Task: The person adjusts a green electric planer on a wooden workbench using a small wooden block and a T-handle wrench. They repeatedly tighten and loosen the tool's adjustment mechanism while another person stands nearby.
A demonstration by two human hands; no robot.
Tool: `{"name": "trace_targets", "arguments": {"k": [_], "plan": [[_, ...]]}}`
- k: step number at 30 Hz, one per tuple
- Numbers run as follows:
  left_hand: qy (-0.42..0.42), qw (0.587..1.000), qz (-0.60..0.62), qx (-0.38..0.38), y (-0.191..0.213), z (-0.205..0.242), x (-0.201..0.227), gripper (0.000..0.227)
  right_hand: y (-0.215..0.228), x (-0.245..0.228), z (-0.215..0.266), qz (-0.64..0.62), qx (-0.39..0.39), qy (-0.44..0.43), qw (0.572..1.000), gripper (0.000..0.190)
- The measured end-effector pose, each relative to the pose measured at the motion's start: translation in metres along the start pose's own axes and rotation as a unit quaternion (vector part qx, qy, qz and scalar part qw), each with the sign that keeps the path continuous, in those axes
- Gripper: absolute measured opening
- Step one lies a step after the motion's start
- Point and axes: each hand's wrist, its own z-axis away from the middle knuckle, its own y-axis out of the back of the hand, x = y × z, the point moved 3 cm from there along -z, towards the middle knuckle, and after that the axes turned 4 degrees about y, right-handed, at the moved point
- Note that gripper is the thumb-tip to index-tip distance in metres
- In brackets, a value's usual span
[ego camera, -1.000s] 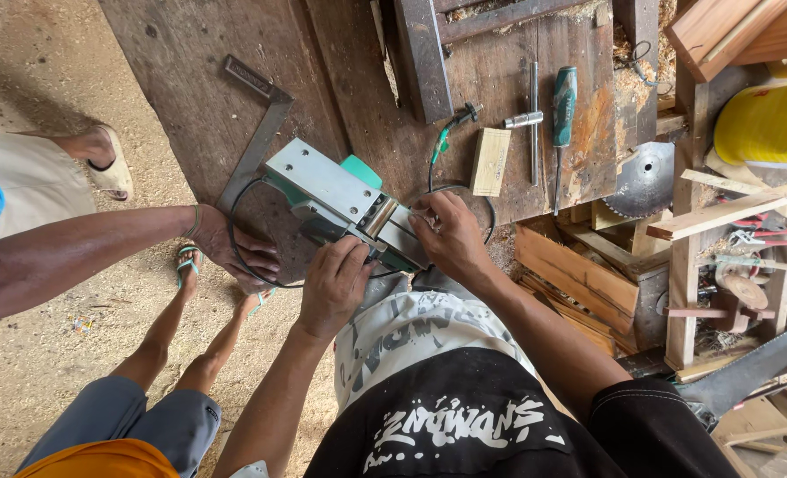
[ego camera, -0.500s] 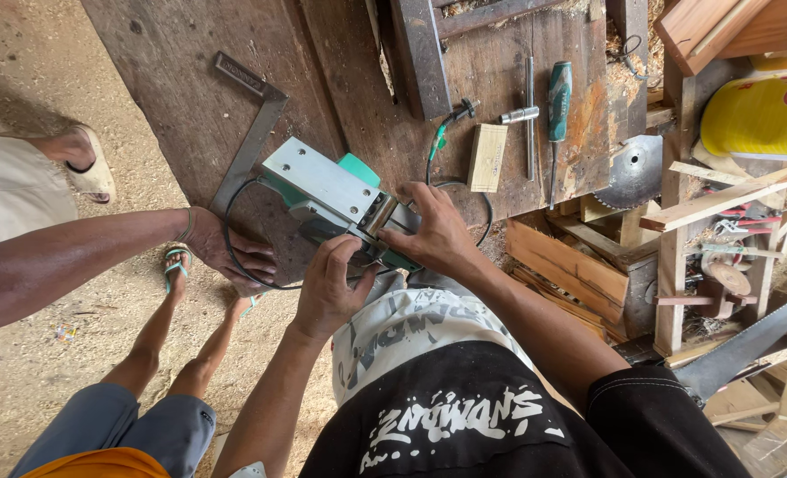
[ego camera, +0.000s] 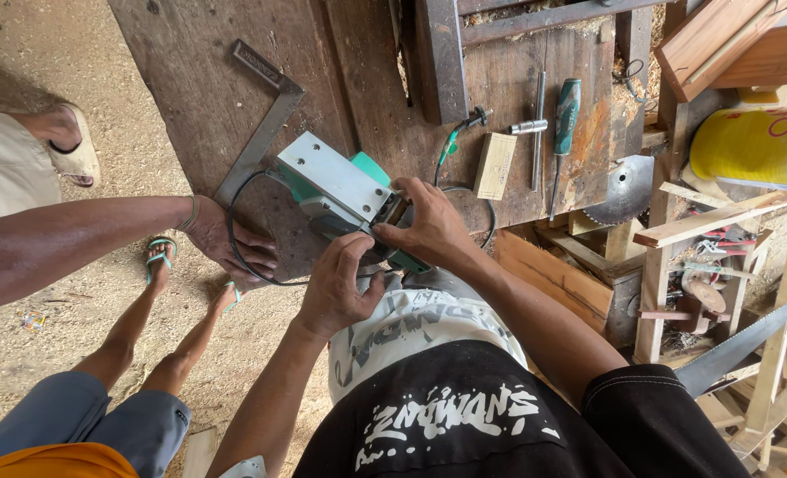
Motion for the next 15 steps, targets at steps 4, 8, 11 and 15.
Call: {"name": "trace_targets", "arguments": {"k": [4,8,11,15], "plan": [[0.002,1.0,0.003,0.001,-0.0001,0.0006,-0.0017,0.059,0.0,-0.0006,0.0005,0.011,0.023,0.027,0.999,0.079],[0.001,1.0,-0.004,-0.009,-0.0013,0.0009,-0.0031,0.059,0.0008,0.0011,0.0016,0.002,0.044,0.033,0.998,0.083],[0.0,1.0,-0.008,-0.019,-0.0014,0.0021,-0.0038,0.058,0.0009,0.0038,0.0003,-0.005,0.044,0.034,0.998,0.086],[-0.002,1.0,-0.012,-0.021,-0.0009,0.0021,-0.003,0.058,0.0008,0.0053,-0.001,-0.009,0.039,0.037,0.999,0.086]]}}
